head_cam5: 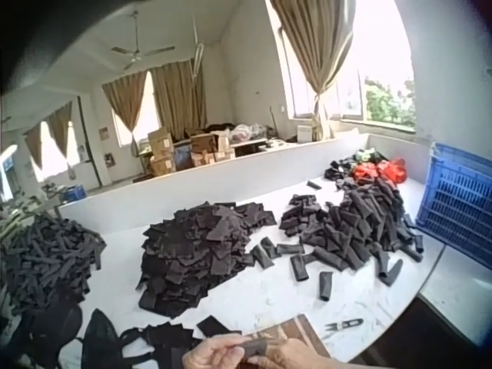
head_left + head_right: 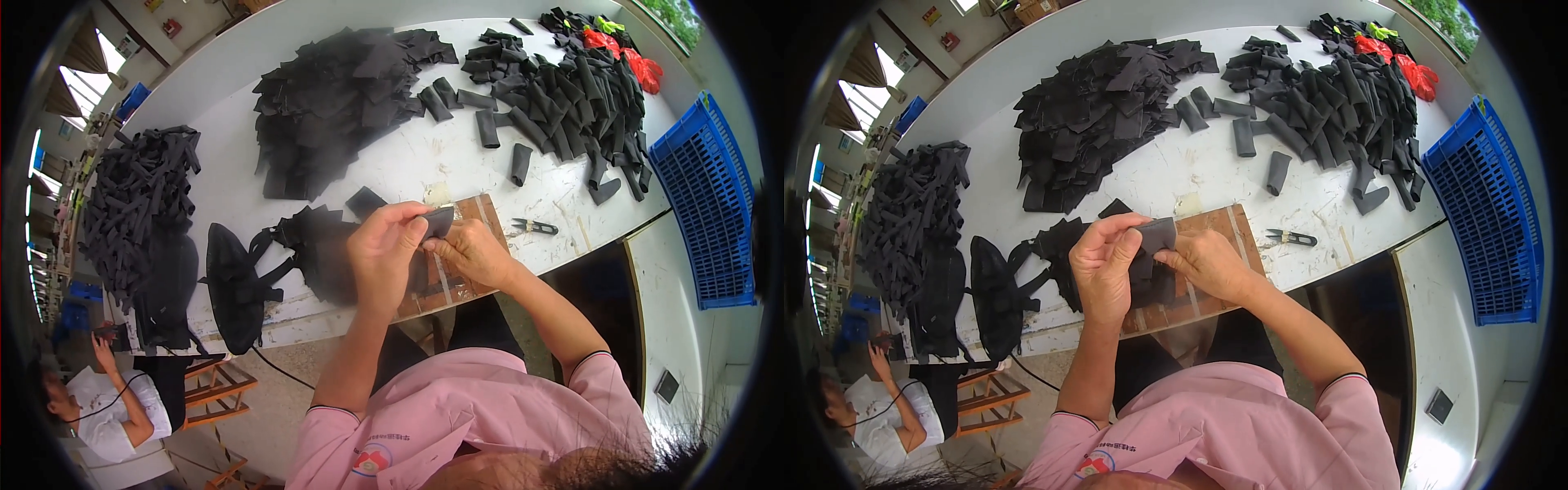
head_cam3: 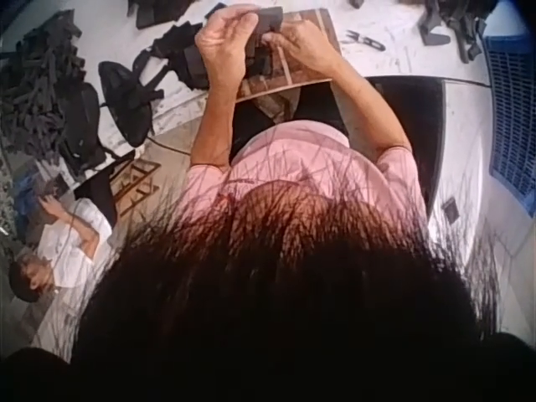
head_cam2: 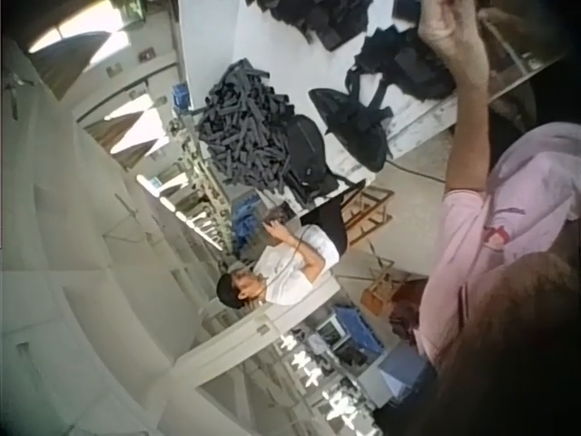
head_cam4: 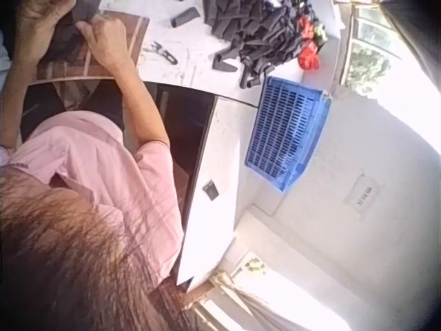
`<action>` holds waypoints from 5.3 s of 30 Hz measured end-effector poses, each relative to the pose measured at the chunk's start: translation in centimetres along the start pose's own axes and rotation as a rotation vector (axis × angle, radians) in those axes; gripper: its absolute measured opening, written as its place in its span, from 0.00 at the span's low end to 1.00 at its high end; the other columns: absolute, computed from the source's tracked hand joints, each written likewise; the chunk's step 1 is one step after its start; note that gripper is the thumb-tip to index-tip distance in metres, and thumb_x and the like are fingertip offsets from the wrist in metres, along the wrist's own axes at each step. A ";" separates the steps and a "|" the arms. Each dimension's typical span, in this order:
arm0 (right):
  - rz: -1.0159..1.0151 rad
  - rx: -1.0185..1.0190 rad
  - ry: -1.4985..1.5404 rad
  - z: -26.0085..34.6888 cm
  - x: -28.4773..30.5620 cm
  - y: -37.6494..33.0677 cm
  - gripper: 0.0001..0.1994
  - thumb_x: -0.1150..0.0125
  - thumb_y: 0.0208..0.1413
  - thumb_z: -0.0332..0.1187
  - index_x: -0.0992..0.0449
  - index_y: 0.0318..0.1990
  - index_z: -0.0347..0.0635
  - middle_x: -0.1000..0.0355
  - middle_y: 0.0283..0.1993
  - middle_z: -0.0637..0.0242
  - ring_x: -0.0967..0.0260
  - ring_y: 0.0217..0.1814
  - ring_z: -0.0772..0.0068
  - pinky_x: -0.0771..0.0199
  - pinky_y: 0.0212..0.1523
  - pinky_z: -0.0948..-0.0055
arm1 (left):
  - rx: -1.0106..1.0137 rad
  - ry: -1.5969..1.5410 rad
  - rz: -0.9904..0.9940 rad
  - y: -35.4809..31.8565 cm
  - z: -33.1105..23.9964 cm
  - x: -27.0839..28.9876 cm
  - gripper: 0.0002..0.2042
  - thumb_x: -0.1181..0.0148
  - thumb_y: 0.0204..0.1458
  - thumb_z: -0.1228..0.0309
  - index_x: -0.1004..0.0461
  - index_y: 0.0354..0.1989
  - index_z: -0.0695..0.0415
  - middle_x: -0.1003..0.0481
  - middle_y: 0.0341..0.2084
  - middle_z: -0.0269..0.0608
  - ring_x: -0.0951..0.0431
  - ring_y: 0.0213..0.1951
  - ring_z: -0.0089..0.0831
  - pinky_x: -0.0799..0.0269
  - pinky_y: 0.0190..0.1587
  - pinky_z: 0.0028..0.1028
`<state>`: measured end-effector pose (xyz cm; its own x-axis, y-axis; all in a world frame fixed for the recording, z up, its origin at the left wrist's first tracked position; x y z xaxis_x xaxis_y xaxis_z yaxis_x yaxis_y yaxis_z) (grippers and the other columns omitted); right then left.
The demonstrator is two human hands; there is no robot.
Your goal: Assembling black foam pieces onto a central plastic component on a workshop table.
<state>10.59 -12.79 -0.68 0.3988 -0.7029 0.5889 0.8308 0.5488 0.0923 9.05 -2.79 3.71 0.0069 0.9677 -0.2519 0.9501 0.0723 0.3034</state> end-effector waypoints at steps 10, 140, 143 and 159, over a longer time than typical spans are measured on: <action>-0.130 0.248 -0.247 2.5 0.1 0.5 0.13 0.49 0.50 0.40 0.32 0.24 0.38 0.33 0.20 0.61 0.35 0.23 0.57 0.37 0.23 0.66 | 0.093 -0.432 -0.190 -0.7 3.1 3.8 0.05 0.49 0.50 0.75 0.30 0.34 0.61 0.28 0.32 0.42 0.30 0.33 0.24 0.35 0.38 0.22; -0.140 0.052 1.028 1.4 -1.9 -4.1 0.10 0.49 0.53 0.33 0.32 0.25 0.37 0.37 0.31 0.70 0.40 0.30 0.84 0.40 0.30 0.83 | -0.114 0.508 -0.165 -8.7 -1.0 0.5 0.08 0.44 0.46 0.78 0.30 0.35 0.66 0.28 0.32 0.42 0.29 0.31 0.20 0.34 0.31 0.15; -0.159 -0.021 0.912 2.0 -1.7 -4.3 0.10 0.49 0.53 0.33 0.32 0.24 0.36 0.36 0.27 0.71 0.41 0.28 0.85 0.41 0.29 0.84 | -0.220 0.540 -0.243 -8.5 -2.7 0.4 0.07 0.46 0.47 0.78 0.30 0.34 0.66 0.29 0.34 0.43 0.29 0.33 0.22 0.33 0.35 0.18; 0.082 -0.144 1.169 3.5 -4.9 -6.0 0.10 0.50 0.54 0.34 0.34 0.25 0.39 0.42 0.23 0.74 0.47 0.21 0.87 0.48 0.21 0.85 | 0.430 -0.811 0.230 -9.2 1.4 -2.4 0.16 0.44 0.42 0.78 0.41 0.39 0.66 0.30 0.24 0.45 0.34 0.18 0.19 0.44 0.17 0.15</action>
<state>2.30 -11.05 -1.38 0.5042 -0.6963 -0.5108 0.7924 0.6082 -0.0468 0.72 -6.14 0.22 0.2690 0.4724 -0.8393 0.9310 -0.3509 0.1009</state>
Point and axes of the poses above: each hand's wrist, its own y-axis towards the middle knuckle, its own x-axis out of the back of the hand, z = x × y, the point moved 10 cm from there along y, towards the middle knuckle
